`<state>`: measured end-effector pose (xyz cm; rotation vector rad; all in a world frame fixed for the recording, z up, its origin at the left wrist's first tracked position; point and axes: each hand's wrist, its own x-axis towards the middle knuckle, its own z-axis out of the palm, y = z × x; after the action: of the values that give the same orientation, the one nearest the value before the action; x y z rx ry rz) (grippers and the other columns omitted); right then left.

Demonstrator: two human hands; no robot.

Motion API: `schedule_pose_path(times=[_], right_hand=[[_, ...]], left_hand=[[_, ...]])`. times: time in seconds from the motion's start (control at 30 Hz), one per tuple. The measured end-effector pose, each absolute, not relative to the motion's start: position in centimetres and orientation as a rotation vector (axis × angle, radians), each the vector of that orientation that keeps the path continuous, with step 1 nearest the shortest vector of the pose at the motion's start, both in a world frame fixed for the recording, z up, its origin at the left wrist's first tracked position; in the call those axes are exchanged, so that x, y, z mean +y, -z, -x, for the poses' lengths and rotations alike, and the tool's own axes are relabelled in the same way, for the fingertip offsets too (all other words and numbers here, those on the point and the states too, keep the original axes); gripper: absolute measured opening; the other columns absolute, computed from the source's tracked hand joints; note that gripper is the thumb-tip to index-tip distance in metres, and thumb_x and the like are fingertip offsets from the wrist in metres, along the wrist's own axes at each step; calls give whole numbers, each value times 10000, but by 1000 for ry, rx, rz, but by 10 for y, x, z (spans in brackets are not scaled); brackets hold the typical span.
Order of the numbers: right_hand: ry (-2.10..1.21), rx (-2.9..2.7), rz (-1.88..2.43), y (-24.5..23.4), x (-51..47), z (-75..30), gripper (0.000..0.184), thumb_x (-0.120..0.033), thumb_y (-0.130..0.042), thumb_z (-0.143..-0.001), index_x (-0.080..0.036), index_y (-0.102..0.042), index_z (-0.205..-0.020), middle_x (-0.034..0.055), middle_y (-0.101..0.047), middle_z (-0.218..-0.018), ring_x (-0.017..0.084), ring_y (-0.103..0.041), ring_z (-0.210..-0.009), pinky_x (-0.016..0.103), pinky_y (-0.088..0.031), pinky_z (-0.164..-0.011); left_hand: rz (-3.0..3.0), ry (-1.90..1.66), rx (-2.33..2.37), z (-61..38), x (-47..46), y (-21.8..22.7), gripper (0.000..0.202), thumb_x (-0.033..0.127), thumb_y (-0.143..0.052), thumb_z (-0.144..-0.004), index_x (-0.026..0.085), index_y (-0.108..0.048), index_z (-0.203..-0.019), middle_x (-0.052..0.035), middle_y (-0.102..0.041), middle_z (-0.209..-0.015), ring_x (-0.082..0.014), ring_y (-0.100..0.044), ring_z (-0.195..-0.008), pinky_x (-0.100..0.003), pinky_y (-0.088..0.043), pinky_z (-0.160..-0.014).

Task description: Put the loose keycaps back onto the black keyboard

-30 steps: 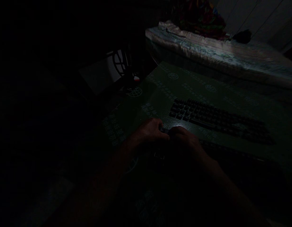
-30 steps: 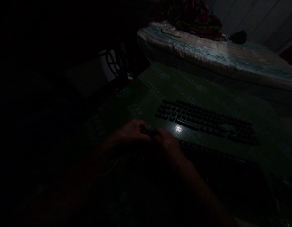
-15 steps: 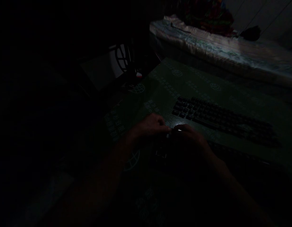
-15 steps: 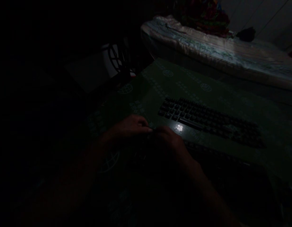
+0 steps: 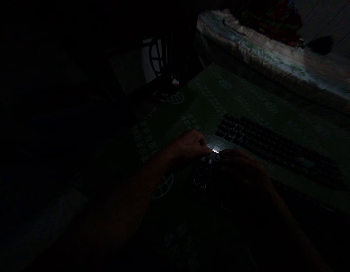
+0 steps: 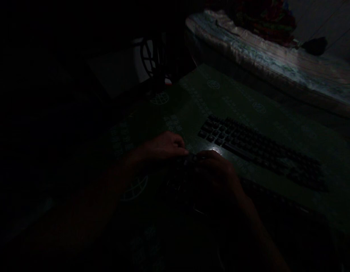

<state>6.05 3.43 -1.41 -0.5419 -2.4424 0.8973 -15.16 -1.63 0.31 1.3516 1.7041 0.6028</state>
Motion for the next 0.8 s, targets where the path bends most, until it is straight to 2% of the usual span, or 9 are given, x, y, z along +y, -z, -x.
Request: schedule_pose_path(times=[0.37, 0.57, 0.67, 0.8], right_hand=[[-731, -2621, 540, 22, 30, -61, 199, -244, -521, -858, -238, -650, -1010, 80, -609, -1119, 197, -620, -951, 304, -543, -747], [-618, -2544, 734, 30, 17, -54, 196, -229, -483, -854, -243, -626, -987, 73, -612, -1087, 219, -610, -917, 344, -526, -743], [-581, -2547, 785, 29, 13, -51, 187, -210, -476, -848, -235, -633, -947, 75, -620, -1032, 214, -607, -880, 325, -517, -711], [-640, -2617, 784, 20, 12, -52, 222, -215, -477, -845, -235, -639, -994, 73, -613, -1058, 208, -604, -907, 314, -509, -742]], left_hand=[[-1394, -596, 1693, 151, -17, -3, 201, 309, -600, -697, 123, -654, -752, -4, -567, -638, -125, -512, -589, -242, -315, -489], [-1430, -547, 1704, 151, -16, -3, 216, 338, -595, -698, 133, -648, -741, -3, -568, -650, -128, -521, -607, -242, -317, -496], [-1461, -526, 1682, 152, -17, -3, 259, 378, -598, -689, 136, -636, -773, -1, -573, -661, -135, -533, -622, -241, -322, -503], [-1498, -481, 1689, 150, -19, -6, 373, 416, -652, -621, 152, -617, -882, -2, -600, -740, -151, -554, -679, -236, -340, -523]])
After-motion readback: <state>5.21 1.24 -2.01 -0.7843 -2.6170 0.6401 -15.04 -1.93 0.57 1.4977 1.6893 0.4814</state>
